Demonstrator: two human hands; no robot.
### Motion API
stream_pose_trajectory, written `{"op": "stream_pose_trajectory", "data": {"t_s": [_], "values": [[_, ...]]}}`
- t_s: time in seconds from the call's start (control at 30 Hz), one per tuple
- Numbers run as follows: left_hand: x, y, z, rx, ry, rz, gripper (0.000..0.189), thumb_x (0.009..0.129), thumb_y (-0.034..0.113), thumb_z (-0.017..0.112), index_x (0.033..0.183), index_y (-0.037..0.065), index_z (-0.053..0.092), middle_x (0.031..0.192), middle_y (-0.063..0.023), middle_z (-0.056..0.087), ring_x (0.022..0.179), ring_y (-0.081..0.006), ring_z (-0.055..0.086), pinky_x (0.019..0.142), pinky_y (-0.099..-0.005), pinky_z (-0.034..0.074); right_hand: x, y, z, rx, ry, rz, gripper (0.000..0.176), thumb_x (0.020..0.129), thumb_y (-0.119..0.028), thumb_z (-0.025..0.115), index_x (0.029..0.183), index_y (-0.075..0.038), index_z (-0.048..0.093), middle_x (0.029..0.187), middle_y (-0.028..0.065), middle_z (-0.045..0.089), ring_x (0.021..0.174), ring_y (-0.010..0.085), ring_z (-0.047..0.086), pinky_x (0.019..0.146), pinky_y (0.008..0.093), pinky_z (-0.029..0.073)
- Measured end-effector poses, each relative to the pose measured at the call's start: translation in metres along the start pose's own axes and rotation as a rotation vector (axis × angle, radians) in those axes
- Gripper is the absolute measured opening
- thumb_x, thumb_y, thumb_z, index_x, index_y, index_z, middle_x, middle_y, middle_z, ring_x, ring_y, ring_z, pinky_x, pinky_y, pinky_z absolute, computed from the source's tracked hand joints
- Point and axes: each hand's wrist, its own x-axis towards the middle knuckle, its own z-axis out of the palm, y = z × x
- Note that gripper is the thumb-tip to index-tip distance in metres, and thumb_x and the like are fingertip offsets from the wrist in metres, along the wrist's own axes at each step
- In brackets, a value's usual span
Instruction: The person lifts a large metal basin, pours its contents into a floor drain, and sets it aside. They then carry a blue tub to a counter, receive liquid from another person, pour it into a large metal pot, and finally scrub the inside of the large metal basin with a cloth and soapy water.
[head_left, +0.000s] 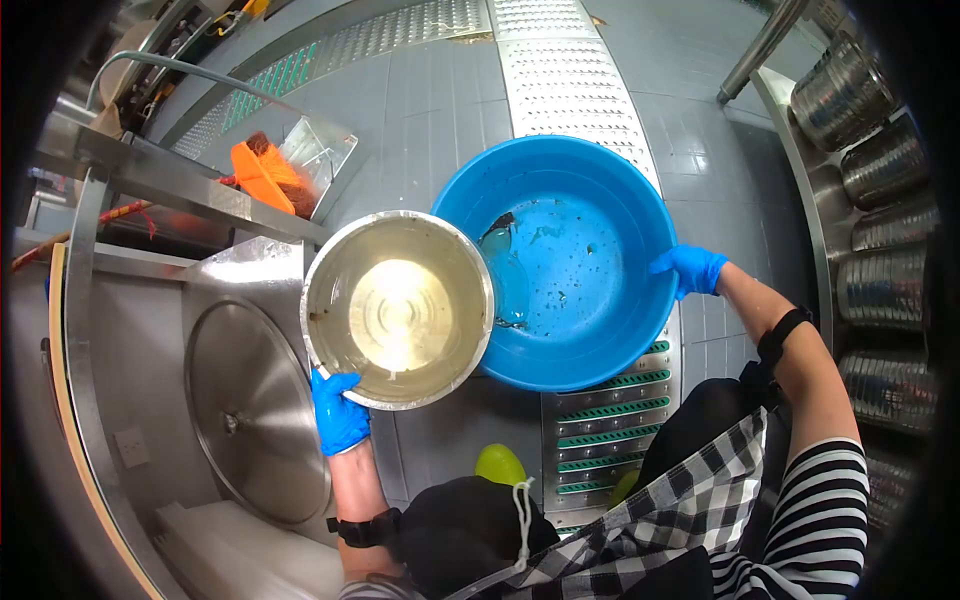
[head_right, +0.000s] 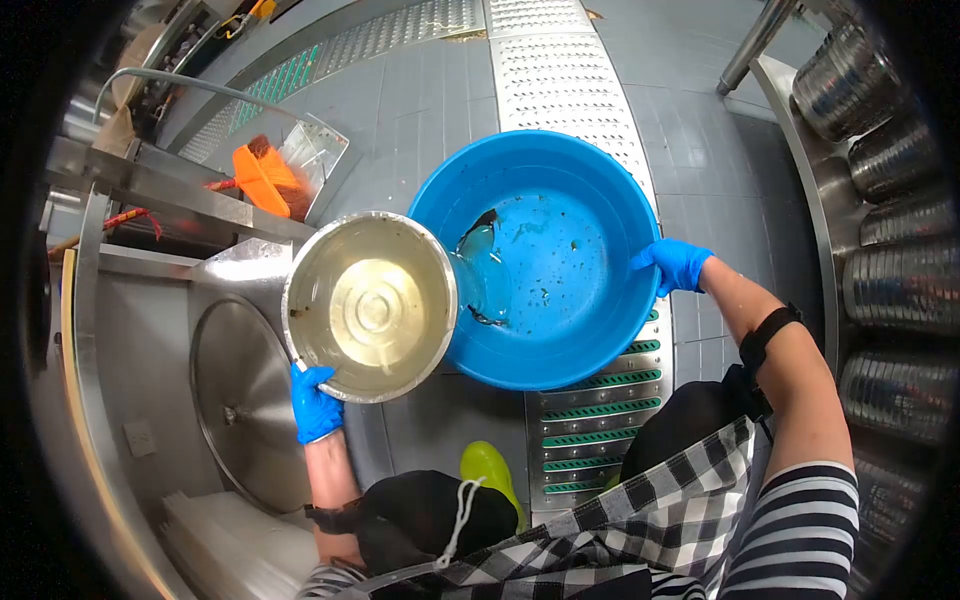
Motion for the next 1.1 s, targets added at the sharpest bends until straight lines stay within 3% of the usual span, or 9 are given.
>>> {"op": "stream_pose_trajectory", "data": {"t_s": [0.27,0.47,0.7,0.87,1.1], "values": [[-0.003,-0.009,-0.014,-0.026,0.06,-0.001,0.059,0.057,-0.005,0.046,0.115,0.003,0.038,0.107,-0.0123,0.048,0.098,-0.0255,0.047,0.085,-0.0334,0.039,-0.001,0.024,-0.024,0.047,-0.005,0.052,0.029,0.07,-0.024,0.058,0.089,-0.003,0.054,0.065,0.0071,0.056,0.049,0.0148,0.05,0.044,0.0246,0.041],[-0.007,-0.022,-0.023,-0.049,0.099,0.006,0.058,0.056,-0.007,0.047,0.112,0.003,0.04,0.105,-0.0119,0.048,0.097,-0.0255,0.047,0.083,-0.0337,0.04,-0.005,0.036,-0.032,0.124,0.109,0.078,0.03,0.069,-0.023,0.059,0.091,-0.004,0.054,0.066,0.0078,0.057,0.049,0.0153,0.051,0.043,0.0253,0.041],[-0.008,-0.073,-0.059,-0.041,0.134,-0.038,0.055,0.058,-0.003,0.047,0.112,0.003,0.04,0.108,-0.0131,0.047,0.099,-0.0275,0.046,0.087,-0.0366,0.038,-0.006,0.04,-0.034,0.187,0.103,0.116,0.032,0.068,-0.021,0.059,0.094,-0.004,0.053,0.069,0.0089,0.058,0.05,0.0166,0.053,0.043,0.0263,0.042],[-0.009,-0.116,-0.072,-0.207,0.197,-0.125,0.058,0.059,-0.004,0.046,0.116,0.005,0.038,0.111,-0.0125,0.045,0.101,-0.0283,0.045,0.086,-0.0404,0.039,-0.007,0.033,-0.034,0.129,0.107,0.156,0.032,0.067,-0.021,0.059,0.093,-0.004,0.053,0.07,0.0092,0.058,0.052,0.0165,0.054,0.043,0.0261,0.043],[0.007,-0.137,-0.086,-0.286,0.309,-0.038,0.061,0.056,-0.005,0.048,0.116,0.006,0.037,0.109,-0.0125,0.046,0.098,-0.028,0.046,0.083,-0.0392,0.041,0.002,0.028,-0.022,0.131,0.059,0.133,0.031,0.067,-0.022,0.06,0.091,-0.003,0.053,0.07,0.0097,0.057,0.051,0.0169,0.051,0.042,0.0272,0.04]]}}
